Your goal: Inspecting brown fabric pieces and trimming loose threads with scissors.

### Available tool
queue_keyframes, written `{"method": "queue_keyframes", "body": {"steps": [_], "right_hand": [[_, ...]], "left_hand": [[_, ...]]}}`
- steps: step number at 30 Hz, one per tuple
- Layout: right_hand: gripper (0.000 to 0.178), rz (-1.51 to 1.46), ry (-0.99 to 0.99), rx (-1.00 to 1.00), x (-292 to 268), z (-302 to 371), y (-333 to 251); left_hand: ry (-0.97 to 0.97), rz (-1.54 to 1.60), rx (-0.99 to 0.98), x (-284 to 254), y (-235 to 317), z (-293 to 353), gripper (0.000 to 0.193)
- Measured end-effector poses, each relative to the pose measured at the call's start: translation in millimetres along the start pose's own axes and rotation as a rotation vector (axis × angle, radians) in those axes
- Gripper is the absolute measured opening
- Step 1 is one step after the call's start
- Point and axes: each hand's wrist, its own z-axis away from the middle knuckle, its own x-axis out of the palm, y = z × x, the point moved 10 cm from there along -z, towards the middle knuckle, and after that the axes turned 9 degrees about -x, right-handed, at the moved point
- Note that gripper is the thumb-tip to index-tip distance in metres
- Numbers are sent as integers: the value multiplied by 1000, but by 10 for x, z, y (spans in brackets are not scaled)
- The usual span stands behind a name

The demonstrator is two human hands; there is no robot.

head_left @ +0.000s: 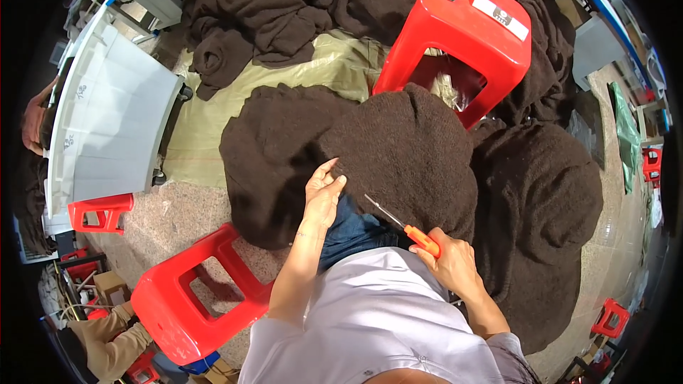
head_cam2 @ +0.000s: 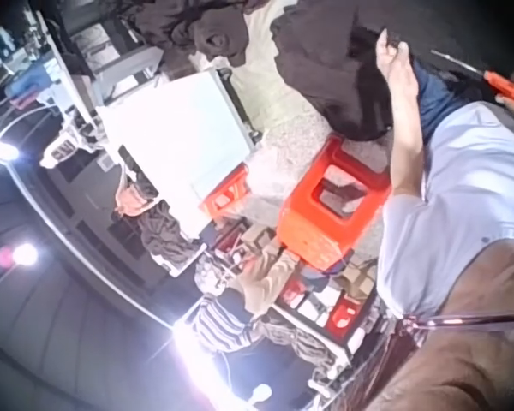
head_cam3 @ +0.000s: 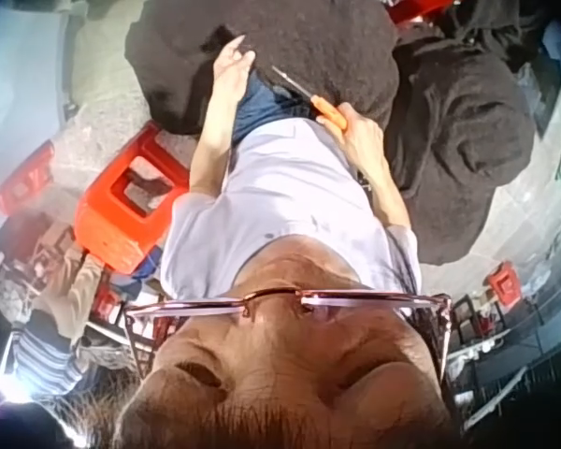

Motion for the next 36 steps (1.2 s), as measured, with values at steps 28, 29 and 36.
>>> {"method": "queue_keyframes", "body": {"steps": [28,29,36], "right_hand": [[24,-183,865,276,-1257,661,830],[20,-180,826,357,-1281,747,910],[24,-191,895,311,-1443,771,908]], "left_hand": [[-690,-609,138,1952,284,849,17],[-557,-528,88,1767,702,985,20],[-974,374,659,906,3286,1892,34]]}}
